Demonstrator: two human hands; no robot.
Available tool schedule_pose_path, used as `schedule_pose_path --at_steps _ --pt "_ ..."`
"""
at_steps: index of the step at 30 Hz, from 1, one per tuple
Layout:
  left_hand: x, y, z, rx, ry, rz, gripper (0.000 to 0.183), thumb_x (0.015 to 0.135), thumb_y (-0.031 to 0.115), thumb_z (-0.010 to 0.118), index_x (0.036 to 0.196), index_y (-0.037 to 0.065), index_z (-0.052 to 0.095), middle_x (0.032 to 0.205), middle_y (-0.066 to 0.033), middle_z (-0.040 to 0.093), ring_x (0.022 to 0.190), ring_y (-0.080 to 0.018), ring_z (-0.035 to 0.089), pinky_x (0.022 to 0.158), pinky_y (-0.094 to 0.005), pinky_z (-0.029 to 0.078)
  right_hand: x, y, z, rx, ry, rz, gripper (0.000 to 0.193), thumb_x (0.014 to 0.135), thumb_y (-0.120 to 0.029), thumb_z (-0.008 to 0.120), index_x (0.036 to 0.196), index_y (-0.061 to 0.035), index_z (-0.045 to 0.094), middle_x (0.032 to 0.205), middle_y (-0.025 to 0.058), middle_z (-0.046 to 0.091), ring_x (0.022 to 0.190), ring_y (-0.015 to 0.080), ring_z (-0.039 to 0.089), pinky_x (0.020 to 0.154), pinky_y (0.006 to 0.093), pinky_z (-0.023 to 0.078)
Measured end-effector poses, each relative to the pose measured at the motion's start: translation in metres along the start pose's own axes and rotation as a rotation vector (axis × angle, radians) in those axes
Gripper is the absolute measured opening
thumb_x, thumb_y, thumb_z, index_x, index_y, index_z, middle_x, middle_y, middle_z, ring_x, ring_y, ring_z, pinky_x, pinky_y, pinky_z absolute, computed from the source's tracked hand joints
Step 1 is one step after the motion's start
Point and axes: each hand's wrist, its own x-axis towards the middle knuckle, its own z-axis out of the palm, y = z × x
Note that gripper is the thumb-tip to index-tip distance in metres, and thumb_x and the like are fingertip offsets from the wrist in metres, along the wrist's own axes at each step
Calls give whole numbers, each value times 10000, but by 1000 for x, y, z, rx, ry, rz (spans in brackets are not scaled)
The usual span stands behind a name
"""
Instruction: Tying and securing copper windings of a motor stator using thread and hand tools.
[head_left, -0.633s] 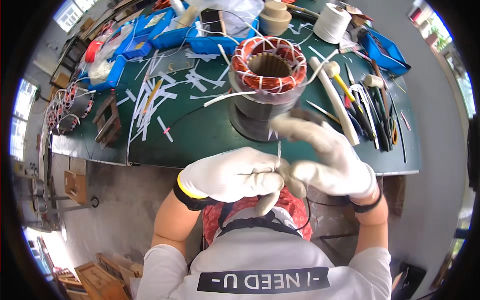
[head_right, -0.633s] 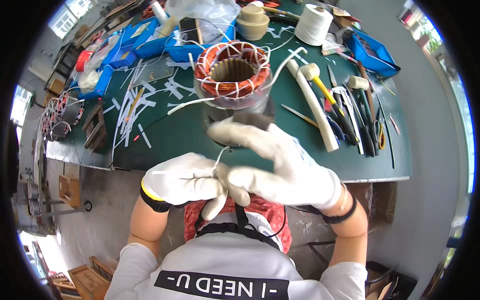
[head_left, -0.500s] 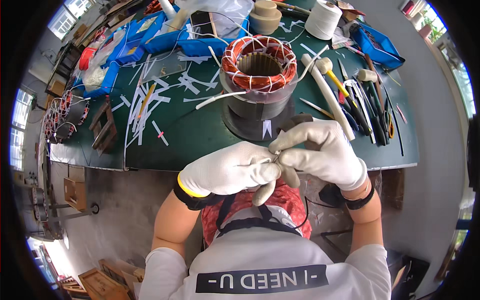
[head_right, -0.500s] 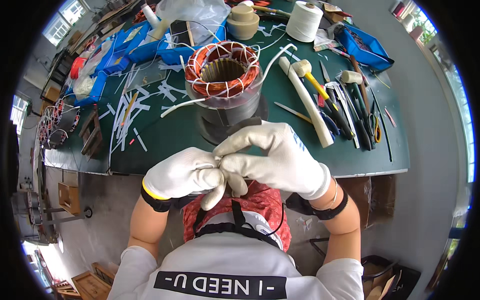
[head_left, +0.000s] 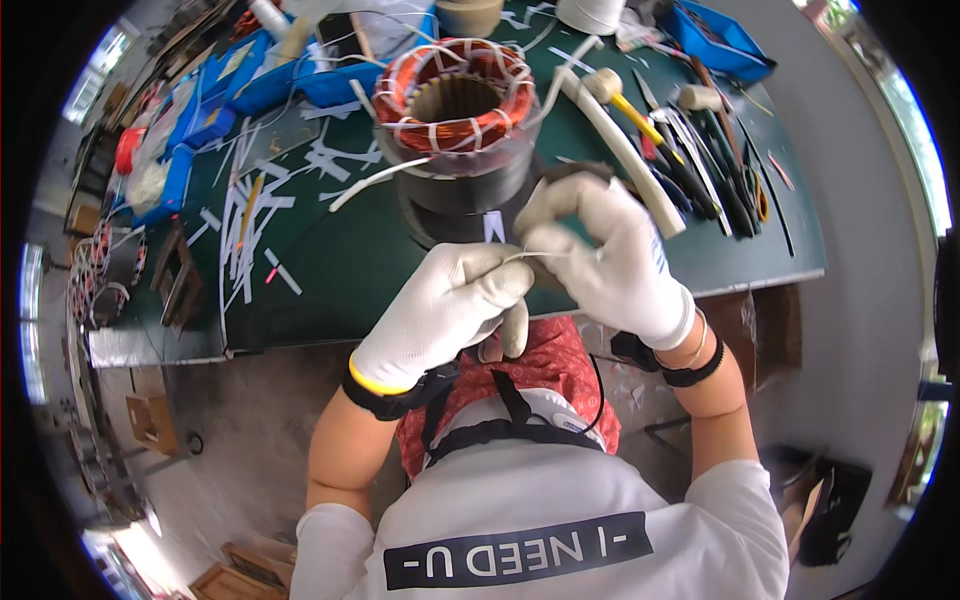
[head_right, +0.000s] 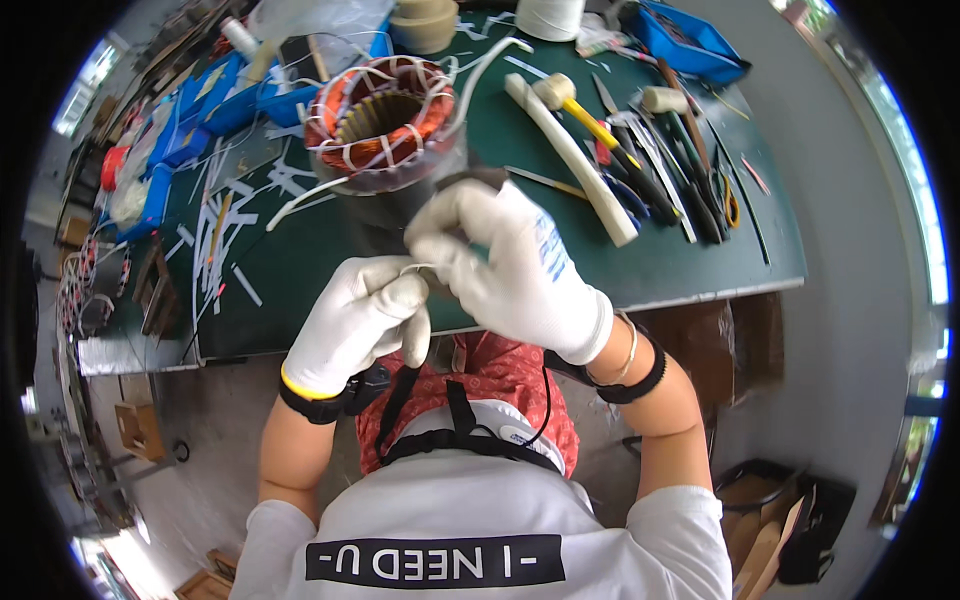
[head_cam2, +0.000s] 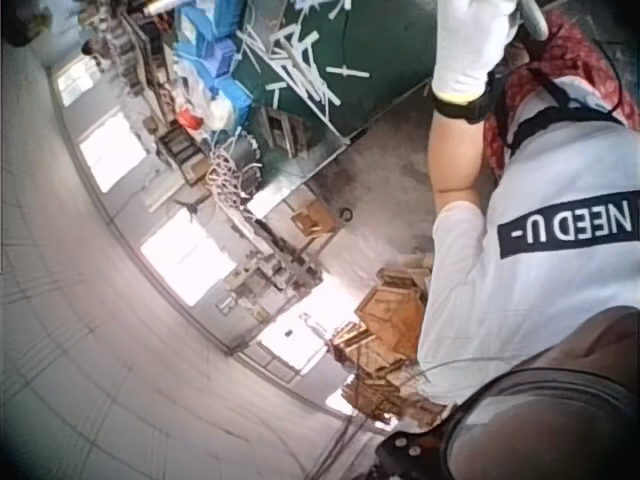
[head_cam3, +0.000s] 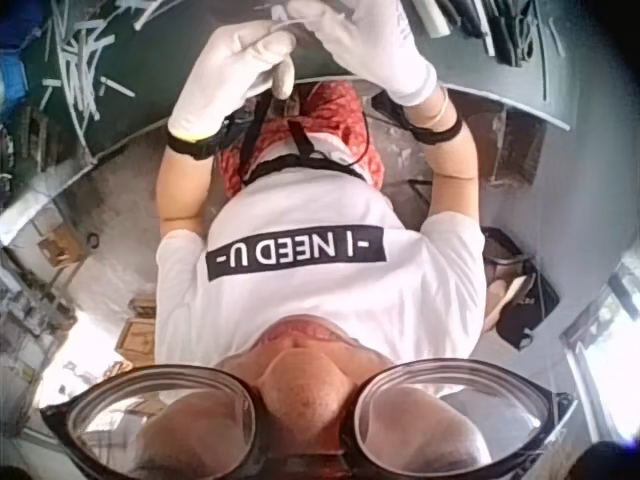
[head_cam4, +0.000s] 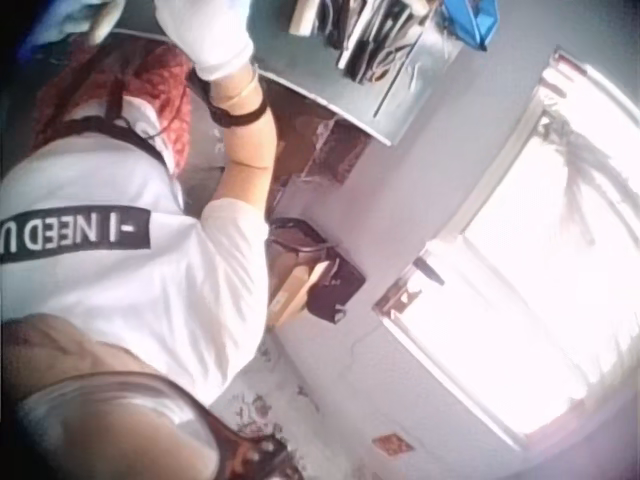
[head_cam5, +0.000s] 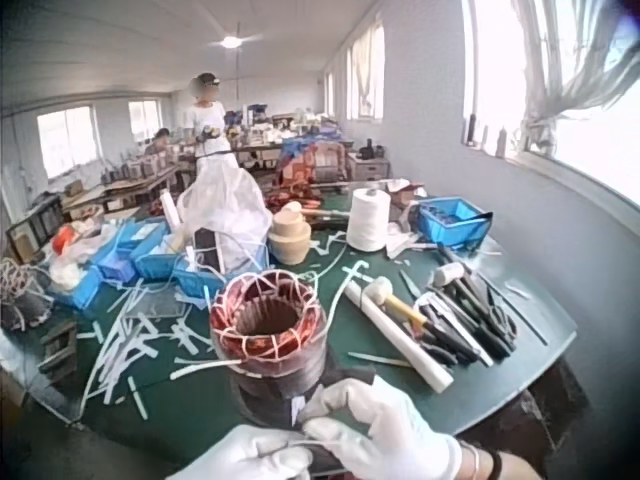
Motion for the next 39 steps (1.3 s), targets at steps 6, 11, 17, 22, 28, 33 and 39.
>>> schedule_pose_path --at_steps 6,11,17,22,28,33,39 --pt "14 -11 20 156 3 69 243 985 161 499 1017 -23 655 631 -42 626 563 -74 575 519 -228 427 -35 4 -33 -312 233 -212 117 815 -12 673 904 -20 597 860 118 615 880 267 606 830 358 479" --pt "33 -43 35 760 210 561 190 948 106 540 1016 -46 632 621 -92 610 522 -169 619 516 -285 462 -67 12 -22 961 177 389 226 957 -251 600 1008 -36 556 890 92 624 918 224 608 842 350 469" --pt "30 -59 43 905 403 719 159 907 73 586 1040 13 648 632 -120 621 541 -260 634 511 -338 479 -78 10 1 1034 374 436 265 953 -265 587 979 -12 514 820 61 578 850 143 567 806 305 464" --pt "20 -42 32 559 279 573 187 934 78 583 1072 -26 654 697 -109 674 577 -148 663 540 -268 496 -77 15 -17 1107 129 499 301 928 -264 633 1025 7 543 841 82 617 739 115 557 702 266 464" --pt "-4 -30 25 319 265 435 219 938 25 513 1038 -123 640 743 -130 701 620 -166 680 574 -240 521 -58 85 -78 -212 262 414 190 856 -121 607 986 -3 678 849 159 660 781 212 643 725 318 505" --pt "-13 -40 12 156 290 406 255 920 110 590 1026 -110 664 776 -104 700 666 -117 646 583 -219 487 -82 241 -222 -796 615 862 343 872 -266 522 1057 -28 686 1011 243 668 965 374 655 818 408 509" --pt "-10 -34 4 449 378 482 194 855 39 620 1008 -13 728 811 -54 625 702 -121 569 629 -243 458 -52 250 -234 -1166 -299 1109 378 908 -358 518 1122 -83 664 1115 190 665 1002 365 654 836 438 523"
